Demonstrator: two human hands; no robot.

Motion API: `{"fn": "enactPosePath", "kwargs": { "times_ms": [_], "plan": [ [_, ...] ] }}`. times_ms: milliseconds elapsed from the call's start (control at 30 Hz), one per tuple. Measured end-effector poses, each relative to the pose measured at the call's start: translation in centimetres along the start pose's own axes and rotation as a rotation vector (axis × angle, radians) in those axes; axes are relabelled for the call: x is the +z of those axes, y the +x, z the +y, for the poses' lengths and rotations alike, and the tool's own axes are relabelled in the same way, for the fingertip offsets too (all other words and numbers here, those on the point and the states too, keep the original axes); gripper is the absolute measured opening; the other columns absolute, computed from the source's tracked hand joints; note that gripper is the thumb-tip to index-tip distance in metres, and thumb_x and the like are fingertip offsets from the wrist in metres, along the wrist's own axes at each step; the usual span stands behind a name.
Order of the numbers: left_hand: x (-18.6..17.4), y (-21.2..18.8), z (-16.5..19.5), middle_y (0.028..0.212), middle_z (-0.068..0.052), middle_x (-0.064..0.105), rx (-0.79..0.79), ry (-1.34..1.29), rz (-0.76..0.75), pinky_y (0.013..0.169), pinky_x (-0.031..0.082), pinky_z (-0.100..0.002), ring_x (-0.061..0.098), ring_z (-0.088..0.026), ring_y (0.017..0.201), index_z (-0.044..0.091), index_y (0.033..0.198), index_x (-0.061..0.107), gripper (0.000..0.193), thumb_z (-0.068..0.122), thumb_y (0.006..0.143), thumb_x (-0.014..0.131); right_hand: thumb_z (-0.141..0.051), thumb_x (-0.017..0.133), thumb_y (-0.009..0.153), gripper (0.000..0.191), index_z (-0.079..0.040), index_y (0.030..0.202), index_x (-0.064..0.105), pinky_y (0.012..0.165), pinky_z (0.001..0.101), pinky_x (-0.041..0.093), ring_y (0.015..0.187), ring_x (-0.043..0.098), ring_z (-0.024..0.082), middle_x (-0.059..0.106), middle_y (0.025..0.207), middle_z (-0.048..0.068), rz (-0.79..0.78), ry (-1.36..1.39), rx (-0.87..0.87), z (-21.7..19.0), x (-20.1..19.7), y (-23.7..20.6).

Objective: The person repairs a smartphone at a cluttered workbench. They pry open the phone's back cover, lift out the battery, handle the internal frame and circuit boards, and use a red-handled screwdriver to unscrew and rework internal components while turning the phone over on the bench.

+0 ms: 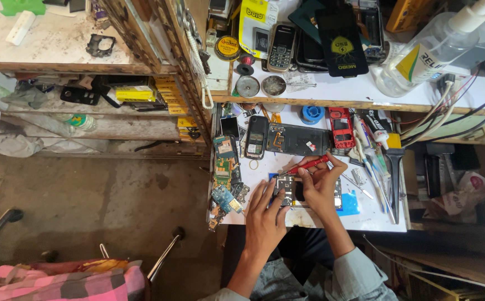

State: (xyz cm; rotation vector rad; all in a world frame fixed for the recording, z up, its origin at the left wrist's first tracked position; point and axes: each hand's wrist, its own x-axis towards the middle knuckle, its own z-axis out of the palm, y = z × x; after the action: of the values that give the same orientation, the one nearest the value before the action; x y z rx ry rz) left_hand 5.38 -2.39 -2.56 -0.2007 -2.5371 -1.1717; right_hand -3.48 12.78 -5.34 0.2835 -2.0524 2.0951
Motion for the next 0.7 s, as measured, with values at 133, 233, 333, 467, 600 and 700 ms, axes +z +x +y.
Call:
{"fn": "enactPosePath", "kwargs": {
  "times_ms": [133, 233, 333, 467, 600, 700],
  "plan": [
    [-0.1, 0.0, 0.2, 0.143, -0.022, 0.059, -0.004, 0.010, -0.005, 0.113, 0.042, -0.052, 0.051, -0.042, 0.138, 0.000, 0.120, 0.072, 0.039, 0.011, 0.083, 0.078, 0.019, 0.056, 0.096, 0.067, -0.009, 0.141, 0.016, 0.092, 0.0378, 0.059, 0.104, 0.068, 0.025, 0.057, 0.118, 0.022, -0.004, -0.009, -0.023, -0.1, 0.1, -0.1],
    [-0.2, 0.0, 0.2, 0.143, -0.022, 0.060, -0.008, 0.005, 0.000, 0.113, 0.042, -0.052, 0.051, -0.042, 0.137, 0.000, 0.120, 0.073, 0.040, 0.011, 0.082, 0.078, 0.018, 0.058, 0.096, 0.067, -0.009, 0.141, 0.016, 0.093, 0.0374, 0.058, 0.104, 0.068, 0.025, 0.057, 0.118, 0.022, 0.000, -0.005, -0.067, 0.0, 0.5, -0.2],
    [-0.3, 0.0, 0.1, 0.142, -0.022, 0.060, 0.008, 0.008, 0.002, 0.114, 0.042, -0.052, 0.051, -0.043, 0.137, -0.001, 0.118, 0.072, 0.039, 0.011, 0.082, 0.078, 0.017, 0.061, 0.094, 0.068, -0.008, 0.141, 0.018, 0.092, 0.0379, 0.057, 0.103, 0.066, 0.026, 0.057, 0.117, 0.024, 0.034, -0.115, -0.104, 0.0, 1.0, -0.5],
    [-0.2, -0.1, 0.1, 0.141, -0.023, 0.060, 0.001, -0.001, 0.013, 0.112, 0.043, -0.052, 0.052, -0.044, 0.136, -0.002, 0.118, 0.072, 0.038, 0.010, 0.082, 0.078, 0.016, 0.062, 0.094, 0.069, -0.008, 0.141, 0.018, 0.090, 0.0355, 0.058, 0.101, 0.067, 0.024, 0.058, 0.115, 0.023, 0.007, -0.237, -0.170, -0.1, 1.3, -1.1],
    [-0.3, 0.0, 0.0, 0.141, -0.023, 0.060, 0.013, -0.004, 0.025, 0.112, 0.043, -0.052, 0.052, -0.044, 0.136, -0.001, 0.118, 0.072, 0.038, 0.009, 0.082, 0.078, 0.016, 0.060, 0.097, 0.066, -0.008, 0.142, 0.017, 0.089, 0.0344, 0.058, 0.104, 0.066, 0.023, 0.059, 0.117, 0.022, 0.044, -0.173, -0.083, -0.1, 1.3, -1.2],
    [-0.3, 0.1, -0.1, 0.141, -0.022, 0.060, 0.013, -0.005, 0.027, 0.112, 0.043, -0.051, 0.052, -0.044, 0.136, -0.001, 0.118, 0.072, 0.038, 0.009, 0.082, 0.078, 0.016, 0.060, 0.096, 0.069, -0.009, 0.143, 0.017, 0.090, 0.0352, 0.057, 0.105, 0.066, 0.024, 0.060, 0.118, 0.023, 0.054, -0.104, -0.100, 0.1, 1.1, -1.0]
  ]
}}
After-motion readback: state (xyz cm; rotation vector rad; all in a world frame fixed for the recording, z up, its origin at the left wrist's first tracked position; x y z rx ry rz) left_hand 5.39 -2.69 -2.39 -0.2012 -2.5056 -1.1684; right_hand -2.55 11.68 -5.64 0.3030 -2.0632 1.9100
